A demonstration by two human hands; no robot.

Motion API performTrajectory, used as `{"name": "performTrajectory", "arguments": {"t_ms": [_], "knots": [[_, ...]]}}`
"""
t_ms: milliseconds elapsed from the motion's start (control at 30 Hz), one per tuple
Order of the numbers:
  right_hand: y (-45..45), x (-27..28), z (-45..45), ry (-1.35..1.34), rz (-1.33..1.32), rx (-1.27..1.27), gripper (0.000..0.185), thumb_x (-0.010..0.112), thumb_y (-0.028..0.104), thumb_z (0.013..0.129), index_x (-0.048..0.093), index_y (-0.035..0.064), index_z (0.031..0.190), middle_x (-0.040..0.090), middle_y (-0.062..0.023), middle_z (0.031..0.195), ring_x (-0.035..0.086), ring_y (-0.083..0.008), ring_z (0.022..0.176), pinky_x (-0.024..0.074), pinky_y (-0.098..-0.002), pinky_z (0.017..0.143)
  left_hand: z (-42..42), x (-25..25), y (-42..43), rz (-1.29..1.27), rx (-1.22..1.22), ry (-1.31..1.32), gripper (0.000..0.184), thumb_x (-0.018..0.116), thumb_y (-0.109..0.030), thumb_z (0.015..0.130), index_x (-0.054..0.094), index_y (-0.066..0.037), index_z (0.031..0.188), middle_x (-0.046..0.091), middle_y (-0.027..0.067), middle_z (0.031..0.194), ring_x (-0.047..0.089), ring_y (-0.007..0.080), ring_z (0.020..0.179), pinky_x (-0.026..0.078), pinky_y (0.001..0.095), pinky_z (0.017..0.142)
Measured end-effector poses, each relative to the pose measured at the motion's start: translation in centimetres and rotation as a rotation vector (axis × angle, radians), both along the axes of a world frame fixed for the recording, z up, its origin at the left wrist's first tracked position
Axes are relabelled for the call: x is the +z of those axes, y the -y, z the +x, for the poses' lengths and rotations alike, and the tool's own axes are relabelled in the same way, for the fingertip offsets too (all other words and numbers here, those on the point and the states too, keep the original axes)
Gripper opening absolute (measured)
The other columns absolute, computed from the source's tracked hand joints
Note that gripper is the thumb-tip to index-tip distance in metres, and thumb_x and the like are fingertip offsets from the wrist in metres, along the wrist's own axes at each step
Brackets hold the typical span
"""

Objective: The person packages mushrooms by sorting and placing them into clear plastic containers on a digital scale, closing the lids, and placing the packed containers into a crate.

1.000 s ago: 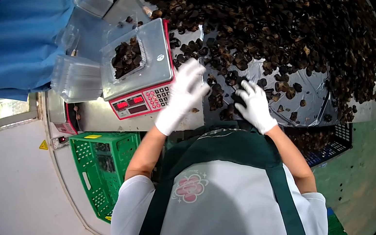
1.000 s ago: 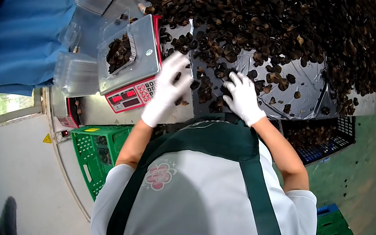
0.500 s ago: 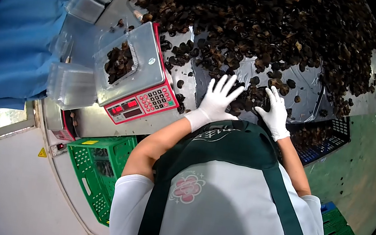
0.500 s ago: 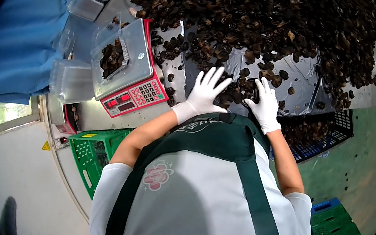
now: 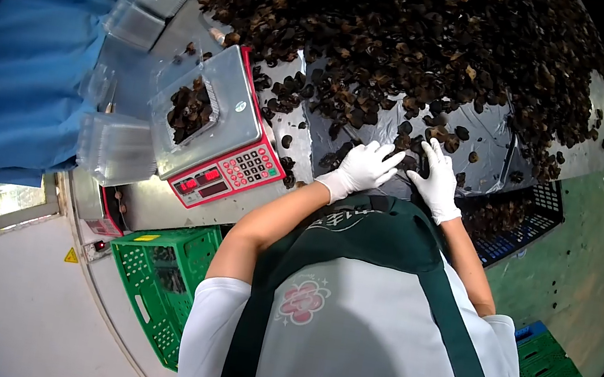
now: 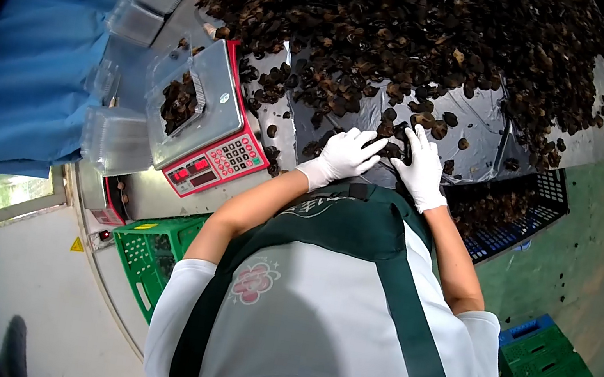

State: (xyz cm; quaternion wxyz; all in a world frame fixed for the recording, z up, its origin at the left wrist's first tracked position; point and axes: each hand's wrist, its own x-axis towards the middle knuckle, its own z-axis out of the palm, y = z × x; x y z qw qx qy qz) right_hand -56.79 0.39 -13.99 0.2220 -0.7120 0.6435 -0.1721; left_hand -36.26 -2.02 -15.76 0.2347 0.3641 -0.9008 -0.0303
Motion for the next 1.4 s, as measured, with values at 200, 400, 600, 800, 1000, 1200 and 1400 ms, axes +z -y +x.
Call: {"name": "performTrajectory", "arguments": {"t_ms": [200,400,600,800,1000,1200,1400], "knots": [[0.3,0.6,0.2,-0.056,0.000,0.039,0.072,0.079,0.023,0.066,0.050,0.0089,0.130,0.044,-0.0154,0.139,0.053,-0.0318,0.107,0.0464,-0.0378,0.091,0.5,1.3,1.5,-0.055,0.136,-0.227,0.021,0.071,-0.017,0.071,0.068,-0.018,0.091,0.062,-0.0034,0.086,0.057,0.0148,0.068,0.049,0.0259,0.055],[0.2,2.9,0.6,-0.120,0.029,0.045,0.072,0.081,0.020,0.063,0.052,0.0076,0.128,0.041,-0.0179,0.141,0.051,-0.0355,0.112,0.0449,-0.0398,0.095,4.8,6.7,4.0,0.290,0.466,-0.777,0.016,0.071,-0.007,0.076,0.070,-0.006,0.092,0.066,0.0064,0.095,0.063,0.0181,0.092,0.048,0.0284,0.084],[0.6,4.5,1.2,-0.049,-0.082,0.090,0.065,0.079,0.018,0.064,0.055,0.0058,0.123,0.044,-0.0194,0.137,0.051,-0.0378,0.111,0.0455,-0.0419,0.092,17.9,12.3,5.4,-0.021,0.789,-0.979,0.014,0.069,-0.004,0.081,0.069,-0.004,0.095,0.065,0.0038,0.095,0.060,0.0145,0.091,0.047,0.0277,0.084],[1.2,4.4,2.3,-0.021,-0.040,0.126,0.066,0.079,0.018,0.064,0.054,0.0055,0.124,0.042,-0.0186,0.140,0.051,-0.0386,0.111,0.0450,-0.0433,0.092,29.0,13.1,4.0,-0.359,1.026,-0.692,0.018,0.071,-0.007,0.077,0.068,-0.005,0.095,0.061,0.0088,0.103,0.059,0.0224,0.094,0.047,0.0324,0.086],[1.8,5.2,4.0,-0.008,-0.039,0.170,0.062,0.078,0.018,0.067,0.055,0.0045,0.123,0.041,-0.0175,0.141,0.050,-0.0370,0.112,0.0440,-0.0418,0.094,30.6,10.2,1.9,-0.059,1.235,-0.200,0.038,0.058,-0.042,0.089,0.066,-0.013,0.112,0.052,0.0146,0.131,0.045,0.0306,0.124,0.036,0.0409,0.103],[3.3,5.6,6.2,-0.050,-0.041,0.204,0.057,0.075,0.016,0.072,0.055,0.0049,0.124,0.043,-0.0163,0.141,0.048,-0.0353,0.119,0.0408,-0.0398,0.099,34.2,12.3,0.6,-0.102,1.079,-0.894,0.039,0.052,-0.034,0.096,0.064,0.000,0.112,0.060,0.0139,0.119,0.056,0.0233,0.111,0.041,0.0318,0.096],[7.5,4.0,10.9,-0.039,-0.211,0.273,0.055,0.074,0.017,0.072,0.055,0.0048,0.123,0.051,-0.0169,0.132,0.052,-0.0355,0.111,0.0443,-0.0400,0.095,39.3,11.1,-1.1,0.048,1.166,-1.058,0.027,0.062,-0.023,0.091,0.068,-0.001,0.106,0.064,0.0108,0.110,0.058,0.0188,0.105,0.042,0.0301,0.095]]}}
